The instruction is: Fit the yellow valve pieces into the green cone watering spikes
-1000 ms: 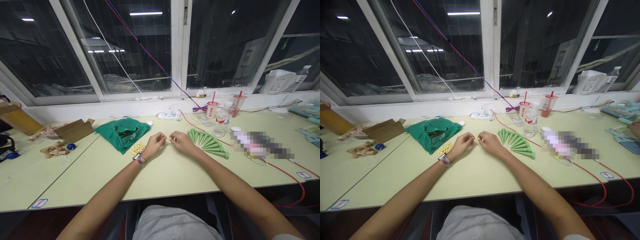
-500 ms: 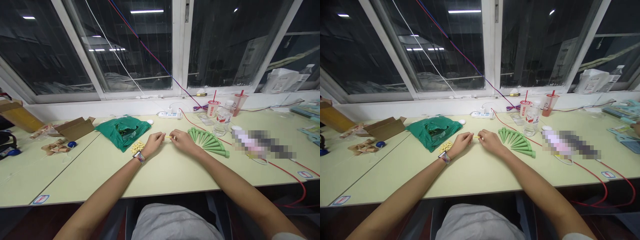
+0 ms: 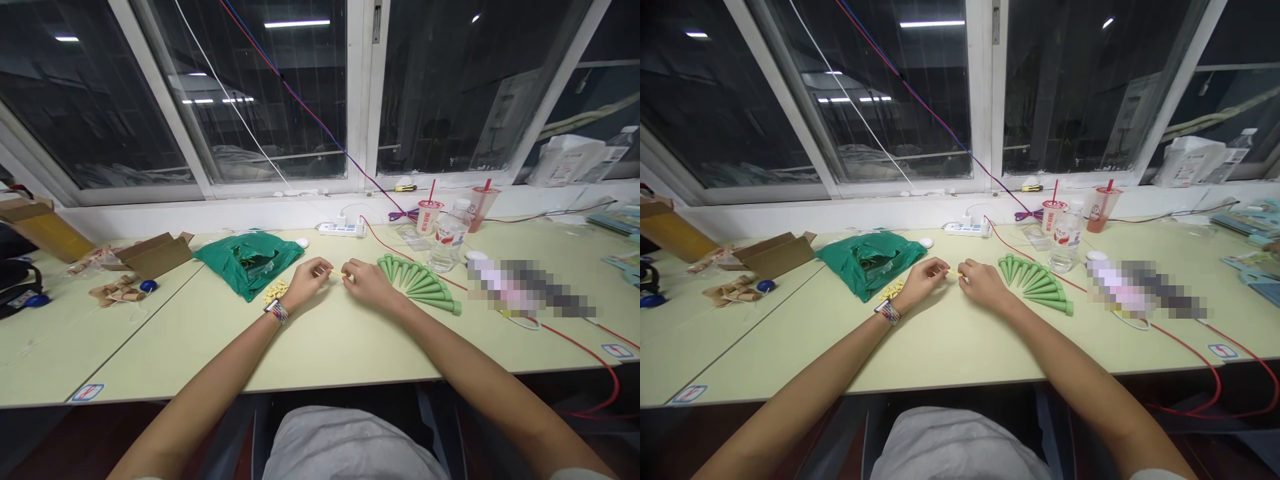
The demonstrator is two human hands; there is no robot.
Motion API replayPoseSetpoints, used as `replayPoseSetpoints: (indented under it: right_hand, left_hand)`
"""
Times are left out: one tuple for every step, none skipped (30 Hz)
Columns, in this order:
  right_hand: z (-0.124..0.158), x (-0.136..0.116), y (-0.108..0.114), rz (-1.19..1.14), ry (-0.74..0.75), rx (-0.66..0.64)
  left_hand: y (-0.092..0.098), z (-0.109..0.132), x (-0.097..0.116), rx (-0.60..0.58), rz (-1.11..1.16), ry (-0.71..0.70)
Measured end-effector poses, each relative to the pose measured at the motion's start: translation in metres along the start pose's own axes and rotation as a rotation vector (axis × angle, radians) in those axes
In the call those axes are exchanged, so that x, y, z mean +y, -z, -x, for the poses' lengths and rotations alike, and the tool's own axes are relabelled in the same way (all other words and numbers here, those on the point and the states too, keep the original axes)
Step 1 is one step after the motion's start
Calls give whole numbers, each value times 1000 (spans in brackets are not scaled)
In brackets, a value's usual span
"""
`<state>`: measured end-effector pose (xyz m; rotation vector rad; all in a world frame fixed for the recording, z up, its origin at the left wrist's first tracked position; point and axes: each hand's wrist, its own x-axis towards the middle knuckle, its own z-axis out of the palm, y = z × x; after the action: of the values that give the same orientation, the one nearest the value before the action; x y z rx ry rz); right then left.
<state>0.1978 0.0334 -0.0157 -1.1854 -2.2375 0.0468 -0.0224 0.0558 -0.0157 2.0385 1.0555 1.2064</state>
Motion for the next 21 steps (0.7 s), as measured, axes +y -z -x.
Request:
replayPoseSetpoints:
  right_hand:
    - [0,0,0,6,3,0]
    - [0,-1,0,13,6,2]
    - [0,-1,0,21,8,2]
    - [0,-1,1,30,7,-1]
    - [0,-1,2,43,3,-7]
    - [0,-2,2,58,-6,-20]
    - [0,-2,4,76,-21,-40]
    - [-1,-2,5,96,-40,-66]
    - [-1,-2,7,115,-64,-100]
    - [-2,-2,9,132,-90,-137]
    - [-2,-2,10,148,-114,-175]
    - [-2,-1,12,161,-132,-210]
    - [-2,-1,13,172,-144,-242]
    - [-1,0,14,180,-149,-272]
    - [0,2,16,183,-150,-298]
    - [1,3,17,180,-149,-320]
    - [3,4,18,171,-150,-339]
    - [5,5,19,159,-154,-353]
    - [7,6,20,148,-159,-366]
    - [9,7,22,138,-164,-375]
    - [12,8,24,132,-168,-384]
  left_hand:
    - [0,0,0,-1,-8,-2]
    - [0,0,-1,-1,-15,-7]
    - [-1,0,-1,-1,-23,-14]
    - [0,-1,-1,1,-33,-23]
    - [0,-1,-2,5,-51,-32]
    - [1,-1,-3,8,-83,-40]
    - [2,-2,-3,8,-134,-44]
    - [4,-2,-4,5,-210,-44]
    - [7,-2,-5,-3,-306,-41]
    - [9,-2,-6,-12,-415,-36]
    - [12,-2,-7,-25,-526,-30]
    - [15,-2,-8,-39,-628,-23]
    - [18,-2,-9,-56,-718,-16]
    - [20,-2,-11,-76,-791,-10]
    - [23,-3,-12,-95,-848,-3]
    - [25,-4,-13,-112,-890,5]
    - [27,-4,-14,-124,-920,12]
    - [29,-5,-16,-131,-941,18]
    - [31,-6,-18,-134,-952,23]
    - [33,-6,-19,-133,-958,28]
    - [34,-7,-21,-135,-963,34]
